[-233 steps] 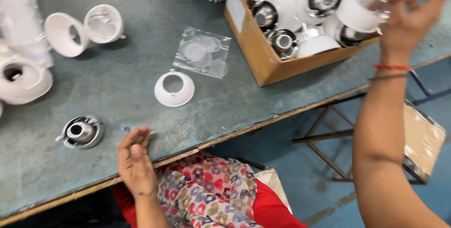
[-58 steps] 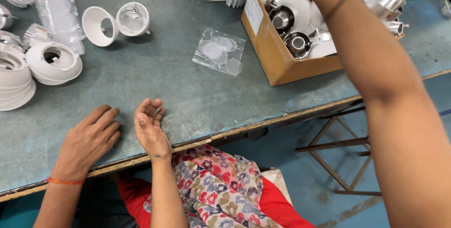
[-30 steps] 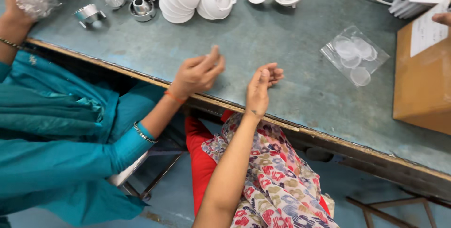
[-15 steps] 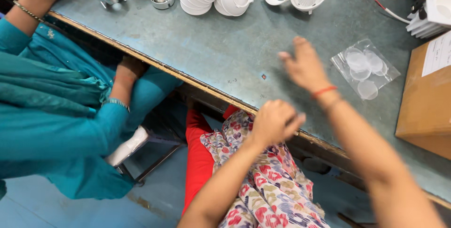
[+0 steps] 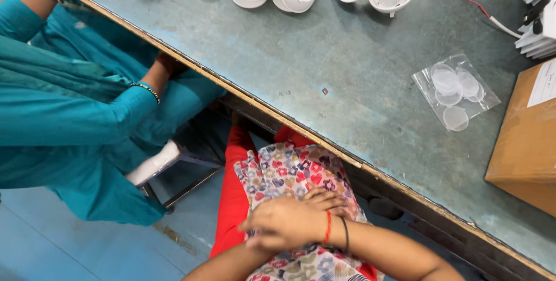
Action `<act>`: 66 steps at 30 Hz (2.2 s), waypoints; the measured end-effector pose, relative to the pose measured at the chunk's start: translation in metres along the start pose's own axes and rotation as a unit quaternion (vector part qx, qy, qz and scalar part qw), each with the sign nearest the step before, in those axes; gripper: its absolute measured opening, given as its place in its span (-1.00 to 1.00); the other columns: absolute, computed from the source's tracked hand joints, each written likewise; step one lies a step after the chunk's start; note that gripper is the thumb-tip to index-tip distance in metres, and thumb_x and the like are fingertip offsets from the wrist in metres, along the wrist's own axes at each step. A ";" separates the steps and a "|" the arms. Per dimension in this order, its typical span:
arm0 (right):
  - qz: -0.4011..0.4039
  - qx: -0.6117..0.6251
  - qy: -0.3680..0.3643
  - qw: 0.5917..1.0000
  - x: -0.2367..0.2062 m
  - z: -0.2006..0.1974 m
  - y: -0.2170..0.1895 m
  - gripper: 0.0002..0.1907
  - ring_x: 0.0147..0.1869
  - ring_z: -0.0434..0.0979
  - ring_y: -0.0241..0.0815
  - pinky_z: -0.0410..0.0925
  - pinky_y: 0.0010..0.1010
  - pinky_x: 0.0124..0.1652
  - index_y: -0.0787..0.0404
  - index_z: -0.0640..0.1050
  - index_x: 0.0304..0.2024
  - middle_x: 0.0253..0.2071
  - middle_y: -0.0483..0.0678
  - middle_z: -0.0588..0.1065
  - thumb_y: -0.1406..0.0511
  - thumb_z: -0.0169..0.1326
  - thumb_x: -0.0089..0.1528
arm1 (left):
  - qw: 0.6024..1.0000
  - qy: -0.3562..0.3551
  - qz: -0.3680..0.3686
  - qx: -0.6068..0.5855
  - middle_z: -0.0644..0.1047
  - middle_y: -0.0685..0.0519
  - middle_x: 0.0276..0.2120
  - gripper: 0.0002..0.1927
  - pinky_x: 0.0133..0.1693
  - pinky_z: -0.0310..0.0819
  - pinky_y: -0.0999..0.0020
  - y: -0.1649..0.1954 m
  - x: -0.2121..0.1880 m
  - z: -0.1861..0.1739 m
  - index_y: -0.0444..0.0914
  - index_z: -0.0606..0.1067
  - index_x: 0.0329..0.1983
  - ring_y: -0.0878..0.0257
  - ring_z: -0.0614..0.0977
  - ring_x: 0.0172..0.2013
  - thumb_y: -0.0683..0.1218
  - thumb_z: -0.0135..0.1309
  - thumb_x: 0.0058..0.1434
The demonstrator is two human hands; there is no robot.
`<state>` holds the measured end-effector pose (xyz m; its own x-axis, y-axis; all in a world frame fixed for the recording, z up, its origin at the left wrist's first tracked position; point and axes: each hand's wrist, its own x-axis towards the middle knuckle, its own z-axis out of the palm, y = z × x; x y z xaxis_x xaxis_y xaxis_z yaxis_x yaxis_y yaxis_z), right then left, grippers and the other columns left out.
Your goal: The person assembles small light fixtures by inserting circular plastic inserts into white plastic housings and then fitting metal reflector components into the housings. The person places completed units into a cardboard box on the right side of the table.
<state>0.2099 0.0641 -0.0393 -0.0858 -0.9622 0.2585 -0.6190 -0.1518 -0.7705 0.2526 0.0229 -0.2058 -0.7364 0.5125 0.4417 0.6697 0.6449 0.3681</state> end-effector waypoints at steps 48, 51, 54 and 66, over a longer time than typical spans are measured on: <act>0.330 0.238 0.090 0.909 -0.033 0.027 0.124 -0.57 -0.04 0.60 -0.30 0.48 -0.45 -0.04 0.28 0.52 0.16 -0.03 -0.04 0.63 0.24 0.15 0.27 | 0.982 0.038 -0.051 -0.175 0.52 -0.07 0.23 -0.37 0.29 0.39 0.22 0.005 0.014 -0.007 -0.19 0.46 0.24 0.01 0.51 0.24 0.19 0.12 0.15; 0.337 0.230 0.084 0.909 -0.033 0.027 0.125 -0.56 -0.05 0.61 -0.31 0.48 -0.46 -0.07 0.26 0.52 0.17 -0.03 -0.06 0.62 0.23 0.15 0.27 | 0.980 0.058 -0.060 -0.180 0.50 -0.10 0.24 -0.33 0.31 0.38 0.20 0.005 0.015 -0.009 -0.20 0.44 0.27 0.00 0.50 0.25 0.18 0.12 0.13; 0.345 0.224 0.082 0.908 -0.034 0.026 0.126 -0.56 -0.08 0.59 -0.31 0.47 -0.46 -0.10 0.24 0.53 0.17 -0.04 -0.05 0.63 0.22 0.15 0.27 | 0.981 0.059 -0.061 -0.177 0.48 -0.13 0.28 -0.32 0.36 0.37 0.15 0.004 0.015 -0.008 -0.19 0.42 0.29 0.00 0.50 0.26 0.18 0.12 0.14; 0.344 0.232 0.081 0.906 -0.034 0.026 0.130 -0.56 -0.04 0.59 -0.31 0.46 -0.46 -0.05 0.26 0.53 0.16 -0.03 -0.07 0.62 0.23 0.16 0.26 | 0.976 0.033 -0.075 -0.201 0.48 -0.12 0.30 -0.29 0.37 0.36 0.20 -0.001 0.014 0.004 -0.21 0.41 0.32 0.02 0.50 0.25 0.19 0.13 0.14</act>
<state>0.1528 0.0716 -0.1635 -0.4627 -0.8255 -0.3232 0.0164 0.3566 -0.9341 0.2415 0.0317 -0.2037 -0.8300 0.3829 0.4056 0.5486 0.4290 0.7176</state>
